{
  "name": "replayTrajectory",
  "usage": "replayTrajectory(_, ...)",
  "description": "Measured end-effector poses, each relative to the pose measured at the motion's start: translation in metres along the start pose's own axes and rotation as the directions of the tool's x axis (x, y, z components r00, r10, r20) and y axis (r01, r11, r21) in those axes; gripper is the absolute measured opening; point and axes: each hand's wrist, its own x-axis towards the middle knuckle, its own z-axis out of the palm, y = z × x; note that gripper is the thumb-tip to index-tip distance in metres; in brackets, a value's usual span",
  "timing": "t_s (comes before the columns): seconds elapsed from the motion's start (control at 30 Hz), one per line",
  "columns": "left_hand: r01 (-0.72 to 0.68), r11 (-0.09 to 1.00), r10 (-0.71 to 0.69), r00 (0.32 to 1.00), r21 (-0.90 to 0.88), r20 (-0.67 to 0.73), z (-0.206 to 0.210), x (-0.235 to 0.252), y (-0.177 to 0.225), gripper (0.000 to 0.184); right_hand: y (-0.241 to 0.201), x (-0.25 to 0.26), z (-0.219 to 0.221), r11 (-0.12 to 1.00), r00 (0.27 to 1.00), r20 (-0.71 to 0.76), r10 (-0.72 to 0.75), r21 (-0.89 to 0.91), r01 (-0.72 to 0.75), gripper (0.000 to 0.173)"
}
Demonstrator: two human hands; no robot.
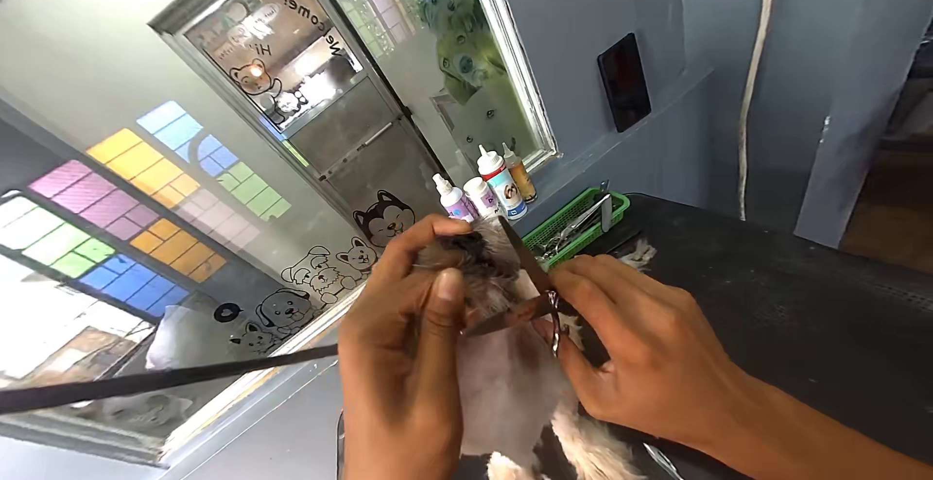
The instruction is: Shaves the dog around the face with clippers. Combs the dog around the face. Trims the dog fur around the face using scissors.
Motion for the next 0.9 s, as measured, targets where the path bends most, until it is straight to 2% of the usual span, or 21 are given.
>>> replayTrajectory(0.1, -0.014, 0.973, 0.02, 0.999, 0.23, -0.026, 0.007, 0.002, -0.003, 0.028, 0.008, -0.008, -0.002, 0.997, 0.999, 0.0, 0.053, 0.056, -0.053, 0.024)
replayTrajectory(0.2, 0.008, 0.941, 0.022, 0.996, 0.338, -0.085, 0.001, 0.005, -0.005, 0.024, 0.02, -0.026, -0.001, 0.94, 0.967, 0.094, 0.236, 0.229, -0.252, 0.028)
replayTrajectory(0.23, 0.019, 0.939, 0.021, 0.994, 0.344, -0.111, -0.003, 0.006, -0.004, 0.025, 0.024, -0.034, 0.001, 0.874, 0.933, 0.155, 0.324, 0.328, -0.358, 0.033)
replayTrajectory(0.3, 0.008, 0.943, 0.042, 0.989, 0.333, -0.141, -0.008, 0.003, -0.001, 0.025, 0.033, -0.047, 0.002, 0.646, 0.839, 0.276, 0.468, 0.541, -0.538, 0.037)
replayTrajectory(0.37, -0.001, 0.942, 0.052, 0.988, 0.335, -0.143, -0.009, -0.006, 0.006, 0.027, 0.039, -0.056, 0.001, 0.488, 0.779, 0.358, 0.515, 0.624, -0.61, 0.03)
replayTrajectory(0.43, 0.002, 0.941, 0.054, 0.986, 0.339, -0.155, -0.01, -0.018, 0.011, 0.029, 0.04, -0.064, 0.0, 0.426, 0.779, 0.371, 0.505, 0.678, -0.599, 0.019)
replayTrajectory(0.5, 0.018, 0.952, 0.04, 0.982, 0.306, -0.184, -0.012, -0.031, 0.012, 0.028, 0.037, -0.07, -0.001, 0.328, 0.823, 0.377, 0.424, 0.784, -0.527, 0.012)
replayTrajectory(0.57, 0.05, 0.973, 0.007, 0.969, 0.225, -0.247, -0.014, -0.043, 0.013, 0.026, 0.025, -0.073, -0.001, 0.269, 0.834, 0.407, 0.372, 0.813, -0.517, 0.01)
replayTrajectory(0.67, 0.084, 0.992, -0.052, 0.949, 0.09, -0.312, -0.017, -0.059, 0.019, 0.024, -0.007, -0.065, -0.013, 0.202, 0.795, 0.515, 0.322, 0.783, -0.589, 0.007)
replayTrajectory(0.73, 0.097, 0.994, -0.077, 0.948, 0.05, -0.31, -0.018, -0.07, 0.024, 0.023, -0.036, -0.047, -0.025, 0.141, 0.752, 0.596, 0.281, 0.75, -0.647, 0.017)
replayTrajectory(0.83, 0.105, 0.994, -0.096, 0.948, 0.016, -0.302, -0.015, -0.087, 0.03, 0.023, -0.08, -0.018, -0.035, -0.012, 0.71, 0.679, 0.187, 0.725, -0.689, 0.029)
replayTrajectory(0.9, 0.114, 0.993, -0.102, 0.949, 0.021, -0.297, -0.011, -0.096, 0.033, 0.027, -0.1, -0.006, -0.036, -0.103, 0.696, 0.695, 0.179, 0.717, -0.69, 0.023)
